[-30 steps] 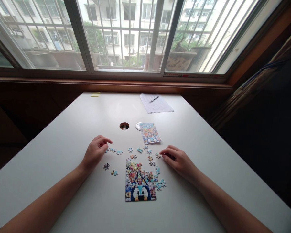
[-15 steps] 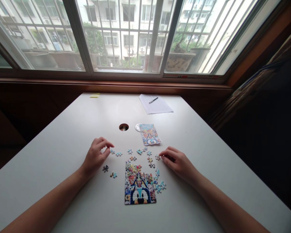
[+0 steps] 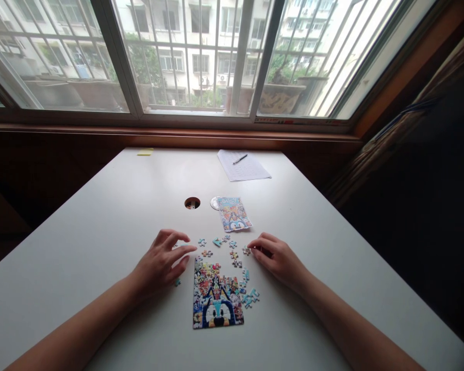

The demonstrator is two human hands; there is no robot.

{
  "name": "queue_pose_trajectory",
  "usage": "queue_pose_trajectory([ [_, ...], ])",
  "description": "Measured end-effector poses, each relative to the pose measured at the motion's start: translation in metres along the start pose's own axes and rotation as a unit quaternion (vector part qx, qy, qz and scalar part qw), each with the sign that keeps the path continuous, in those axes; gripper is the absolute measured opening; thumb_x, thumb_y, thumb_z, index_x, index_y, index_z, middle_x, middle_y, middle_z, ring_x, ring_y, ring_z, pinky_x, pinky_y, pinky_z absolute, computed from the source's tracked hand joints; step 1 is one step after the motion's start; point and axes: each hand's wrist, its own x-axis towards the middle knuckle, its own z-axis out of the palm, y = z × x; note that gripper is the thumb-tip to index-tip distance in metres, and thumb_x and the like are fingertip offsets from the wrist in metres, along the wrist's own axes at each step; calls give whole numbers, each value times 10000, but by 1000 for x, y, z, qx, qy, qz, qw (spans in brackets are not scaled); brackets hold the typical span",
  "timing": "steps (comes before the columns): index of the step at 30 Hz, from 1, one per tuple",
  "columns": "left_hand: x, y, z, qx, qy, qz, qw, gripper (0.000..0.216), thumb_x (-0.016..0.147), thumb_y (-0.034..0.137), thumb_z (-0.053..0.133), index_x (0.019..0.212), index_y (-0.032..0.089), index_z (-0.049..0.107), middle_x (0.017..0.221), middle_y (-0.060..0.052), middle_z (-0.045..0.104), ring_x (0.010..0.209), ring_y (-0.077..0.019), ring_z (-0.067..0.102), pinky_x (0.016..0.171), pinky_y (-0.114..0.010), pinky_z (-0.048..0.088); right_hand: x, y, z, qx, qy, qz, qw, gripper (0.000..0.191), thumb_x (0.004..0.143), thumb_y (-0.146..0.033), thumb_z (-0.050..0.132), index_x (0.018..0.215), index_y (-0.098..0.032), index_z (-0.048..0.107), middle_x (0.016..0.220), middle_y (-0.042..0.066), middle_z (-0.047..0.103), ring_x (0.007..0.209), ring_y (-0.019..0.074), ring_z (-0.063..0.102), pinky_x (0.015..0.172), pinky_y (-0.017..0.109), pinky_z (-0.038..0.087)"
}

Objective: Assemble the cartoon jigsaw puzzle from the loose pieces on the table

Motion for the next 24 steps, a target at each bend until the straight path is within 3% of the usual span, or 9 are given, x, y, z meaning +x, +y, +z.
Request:
queue_pose_trajectory([
  [8, -2, -1, 2, 15, -37, 20, 999, 413, 947, 246, 581, 1349, 345, 575, 1331, -56, 518, 1207, -291, 406, 1042, -482, 446, 0, -1, 0, -10, 1, -6, 1000, 154, 954, -218, 550, 994, -237, 697, 921, 34, 616, 773, 157, 580, 712, 294, 460],
  [24, 1, 3, -1, 5, -47, 27, 999, 403, 933, 196, 585, 1307, 344, 601, 1301, -68, 534, 1199, -291, 408, 1015, -487, 471, 0, -4, -1, -17, 5, -14, 1000, 155, 958, -208, 549, 993, -234, 698, 933, 45, 631, 801, 168, 594, 732, 299, 472],
])
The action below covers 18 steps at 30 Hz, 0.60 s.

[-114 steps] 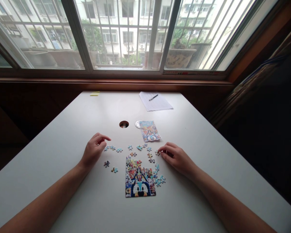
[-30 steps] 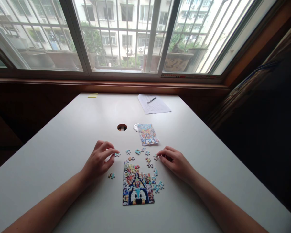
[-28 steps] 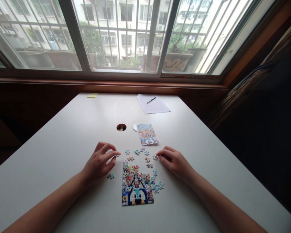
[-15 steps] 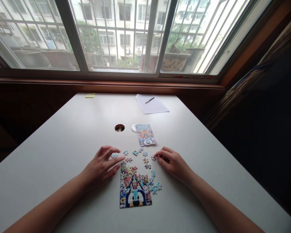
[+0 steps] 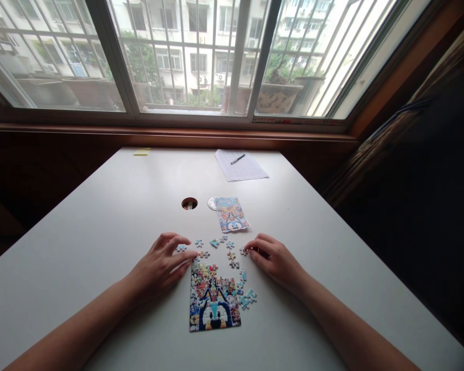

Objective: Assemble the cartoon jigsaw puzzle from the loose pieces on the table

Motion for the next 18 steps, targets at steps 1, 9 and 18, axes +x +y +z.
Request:
queue_pose_trajectory([
  [1, 0, 0, 0, -1, -1, -1, 1000, 405, 931, 193, 585, 1307, 344, 602, 1298, -68, 537, 1197, -290, 412, 1015, -484, 472, 0, 0, 0, 0, 0, 0, 1000, 156, 959, -210, 548, 992, -234, 699, 933, 46, 631, 796, 168, 592, 730, 300, 473],
  [9, 2, 3, -5, -13, -6, -11, 1000, 398, 931, 179, 580, 1290, 345, 617, 1276, -64, 552, 1186, -284, 431, 1017, -472, 468, 0, 0, 0, -3, 0, 1, 1000, 159, 958, -225, 549, 986, -228, 705, 918, 48, 628, 791, 169, 592, 718, 297, 478],
  [18, 2, 2, -5, -12, -10, -7, 1000, 401, 938, 179, 574, 1300, 346, 607, 1279, -67, 554, 1182, -283, 428, 1014, -478, 470, 0, 0, 0, -2, 4, -5, 1000, 175, 965, -245, 539, 994, -225, 711, 924, 58, 637, 797, 172, 601, 700, 297, 491],
])
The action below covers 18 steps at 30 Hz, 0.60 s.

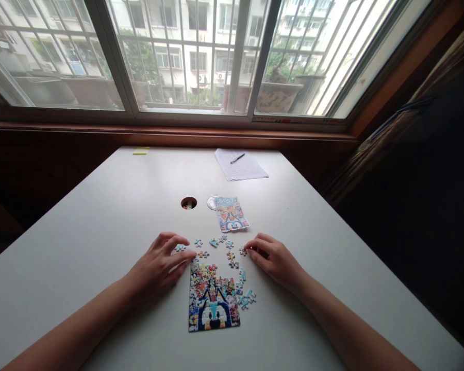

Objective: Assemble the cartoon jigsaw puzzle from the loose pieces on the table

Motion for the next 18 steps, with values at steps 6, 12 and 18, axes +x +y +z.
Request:
queue_pose_trajectory([
  [6, 0, 0, 1, -7, 5, -4, 1000, 407, 937, 185, 579, 1303, 359, 608, 1275, -61, 558, 1177, -283, 437, 1014, -478, 476, 0, 1, 0, -1, -2, 3, 1000, 177, 965, -250, 536, 994, -230, 710, 927, 58, 638, 797, 174, 601, 704, 304, 496],
  [12, 0, 0, 1, -5, 4, 3, 1000, 433, 947, 203, 573, 1345, 375, 575, 1285, -59, 557, 1171, -276, 439, 1010, -464, 485, 0, 0, 0, 0, -1, 4, 1000, 174, 965, -253, 540, 993, -232, 710, 925, 56, 637, 785, 170, 602, 702, 295, 497],
  [18, 0, 1, 1, 4, -4, 3, 1000, 436, 953, 203, 568, 1353, 377, 568, 1288, -58, 551, 1181, -279, 429, 1015, -475, 484, 0, 0, 0, 5, -2, 4, 1000, 170, 963, -241, 543, 994, -232, 710, 933, 57, 638, 810, 174, 609, 717, 297, 496],
])
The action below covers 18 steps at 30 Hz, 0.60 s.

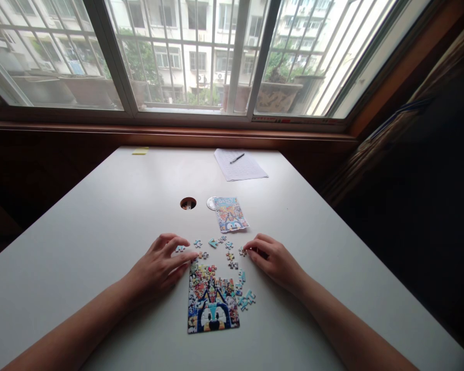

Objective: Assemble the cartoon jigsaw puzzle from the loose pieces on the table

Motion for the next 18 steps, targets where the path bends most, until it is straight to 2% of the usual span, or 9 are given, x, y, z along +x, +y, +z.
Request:
queue_pose_trajectory([
  [7, 0, -2, 3, 3, 11, 6, 1000, 437, 947, 211, 577, 1350, 380, 572, 1290, -58, 549, 1174, -281, 433, 1001, -478, 499, 0, 0, 0, 3, 1, 0, 1000, 174, 967, -251, 539, 993, -231, 710, 928, 59, 639, 790, 172, 602, 705, 300, 497],
  [18, -3, -5, 6, 14, -4, 6, 1000, 449, 949, 214, 571, 1365, 382, 552, 1324, -50, 519, 1202, -284, 406, 1009, -461, 487, -1, -2, 0, 7, -3, 6, 1000, 162, 960, -231, 548, 995, -239, 706, 930, 54, 635, 808, 177, 603, 723, 301, 489],
])
